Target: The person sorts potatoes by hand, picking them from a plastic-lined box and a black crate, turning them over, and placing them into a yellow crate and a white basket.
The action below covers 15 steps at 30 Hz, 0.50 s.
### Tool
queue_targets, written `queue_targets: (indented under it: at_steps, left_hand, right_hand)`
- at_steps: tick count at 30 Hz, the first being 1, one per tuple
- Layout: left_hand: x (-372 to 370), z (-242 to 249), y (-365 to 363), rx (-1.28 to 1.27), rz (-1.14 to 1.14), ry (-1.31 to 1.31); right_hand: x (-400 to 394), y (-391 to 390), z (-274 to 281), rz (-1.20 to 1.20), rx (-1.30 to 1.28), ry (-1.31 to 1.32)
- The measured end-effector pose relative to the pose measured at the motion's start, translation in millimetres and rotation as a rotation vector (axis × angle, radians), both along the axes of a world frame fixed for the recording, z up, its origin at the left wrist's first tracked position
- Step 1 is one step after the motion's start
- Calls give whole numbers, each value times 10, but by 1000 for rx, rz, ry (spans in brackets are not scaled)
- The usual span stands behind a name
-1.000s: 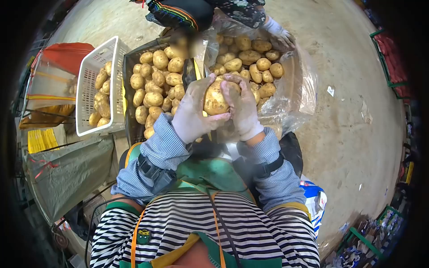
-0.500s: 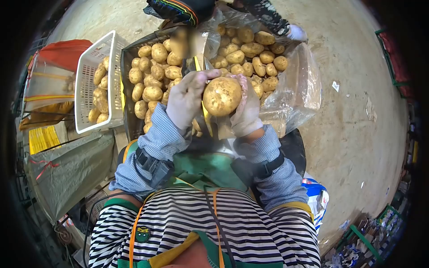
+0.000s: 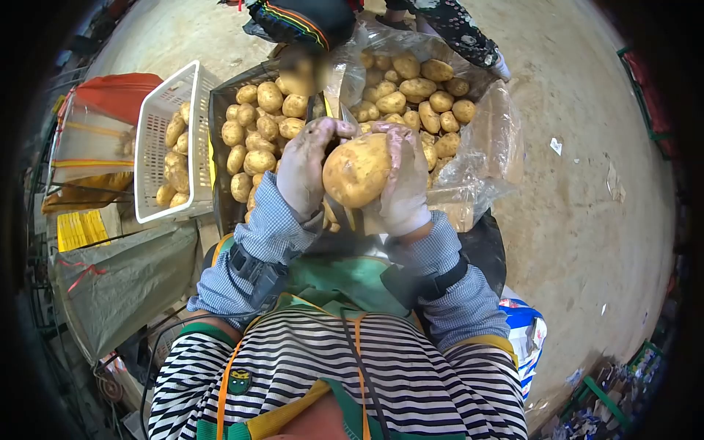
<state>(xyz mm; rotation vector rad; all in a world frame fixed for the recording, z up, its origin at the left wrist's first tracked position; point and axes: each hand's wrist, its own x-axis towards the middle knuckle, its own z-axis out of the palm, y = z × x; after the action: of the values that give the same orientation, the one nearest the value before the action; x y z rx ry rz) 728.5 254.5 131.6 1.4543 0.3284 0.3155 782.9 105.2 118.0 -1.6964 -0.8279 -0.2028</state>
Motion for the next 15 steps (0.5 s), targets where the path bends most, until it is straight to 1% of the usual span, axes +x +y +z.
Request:
queue_targets:
  at_steps: [1,3,4,5,6,7,9,10,11,12,13,14,15]
  left_hand:
    - [7,-10,26,-163,1,-12]
    - [-36,70,34,-116,-8,10]
    - [-65,164,3,96,-42,-29]
    - [-76,218,-18,309,-77,-70]
    - [-45,35,-107,311,-77,-221]
    - [-59,9,-101,321,-84,-229]
    - [-86,31,-69,-125,-211,16]
    - [-38,147,36,188,-299,-110]
    - [-37,116,21,201,-306,-116]
    - [-61,30,-33,-130,-350,-68]
    - [-76,103,-116,-462,-389,-13]
    - [-97,203,-186,-609,-392,3]
    - [-90,185,-165,-603,-399,5]
  right_hand:
    - [21,-6,-32,1,3,-2]
    - [83,-31,-104,-85,-71,-145]
    - [81,-49,-78,-92,-68,-146]
    - [74,-66,-14,-99,-137,-145]
    - [68,-65,34,-104,-205,-144]
    - [62,-36,38,-113,-194,-149]
    - [50,44,-2,5,250,357]
    - [49,64,-31,-18,289,200]
    - [62,80,-35,-22,301,192]
    - [77,90,-31,30,419,322]
    - [91,92,-17,85,535,453]
    - [108,79,4,81,544,447]
    - [129,51,26,-1,410,221]
